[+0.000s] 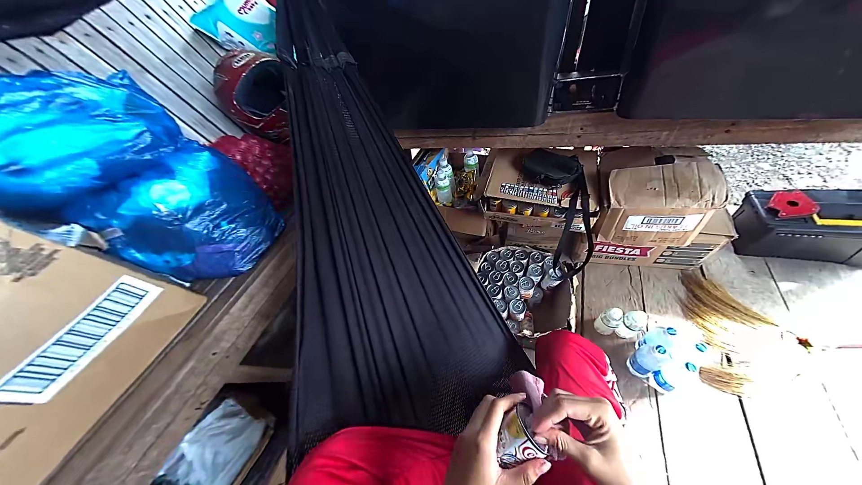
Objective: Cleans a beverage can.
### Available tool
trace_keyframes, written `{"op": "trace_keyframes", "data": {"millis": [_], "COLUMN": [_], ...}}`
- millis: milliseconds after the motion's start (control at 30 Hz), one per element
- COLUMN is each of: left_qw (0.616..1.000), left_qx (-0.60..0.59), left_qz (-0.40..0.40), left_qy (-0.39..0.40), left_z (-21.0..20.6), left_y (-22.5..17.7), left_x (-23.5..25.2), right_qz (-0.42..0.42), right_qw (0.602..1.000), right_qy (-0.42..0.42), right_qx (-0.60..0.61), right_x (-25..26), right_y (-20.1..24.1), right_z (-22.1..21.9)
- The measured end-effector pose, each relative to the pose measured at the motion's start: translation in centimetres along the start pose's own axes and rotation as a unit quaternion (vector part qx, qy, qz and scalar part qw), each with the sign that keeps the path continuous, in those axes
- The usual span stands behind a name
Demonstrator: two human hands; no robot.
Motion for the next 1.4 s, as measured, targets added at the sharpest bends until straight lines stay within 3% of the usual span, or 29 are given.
{"op": "trace_keyframes", "data": {"millis": [333, 567, 733, 867, 1000, 1167, 1400], "left_qw": [0.995, 0.995, 0.996, 0.991, 0.993, 0.991, 0.988], "left_qx": [-0.013, 0.017, 0.009, 0.079, 0.09, 0.121, 0.151], "left_qz": [-0.063, -0.078, -0.07, -0.07, -0.049, -0.036, -0.022], "left_qy": [-0.074, -0.056, -0.055, -0.079, -0.061, -0.034, -0.034], "left_z": [-7.3, -10.6, -9.0, -5.9, -2.4, 1.8, 2.4], "left_y": [-4.2, -6.6, -5.6, -3.3, -1.6, -0.8, -0.5], "left_x": [6.4, 8.7, 7.3, 5.3, 2.4, -0.6, -1.0], "right_qz": [-0.003, -0.019, -0.021, -0.02, -0.012, -0.023, -0.038], "right_qw": [0.997, 0.994, 0.992, 0.993, 0.994, 0.996, 0.995], "right_qy": [0.026, 0.057, 0.075, 0.067, 0.034, 0.053, 0.014], "right_qx": [-0.078, -0.087, -0.095, -0.094, -0.102, -0.073, -0.094], "right_x": [2.4, 3.4, 2.5, 1.5, 0.9, 0.2, 0.0], "right_y": [2.2, 1.5, 3.2, 1.4, 0.5, 1.2, 1.7], "right_z": [10.7, 15.8, 12.8, 8.9, 4.0, -1.2, -2.5]}}
Point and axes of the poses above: each hand's wrist, its own x-axis towards the middle knuckle, its own z-axis out of the back of the hand, y = z × x, the point moved 6 cm from there along x, towards the middle knuckle, and after that the axes turned 5 degrees about z, right-handed, at the moved point
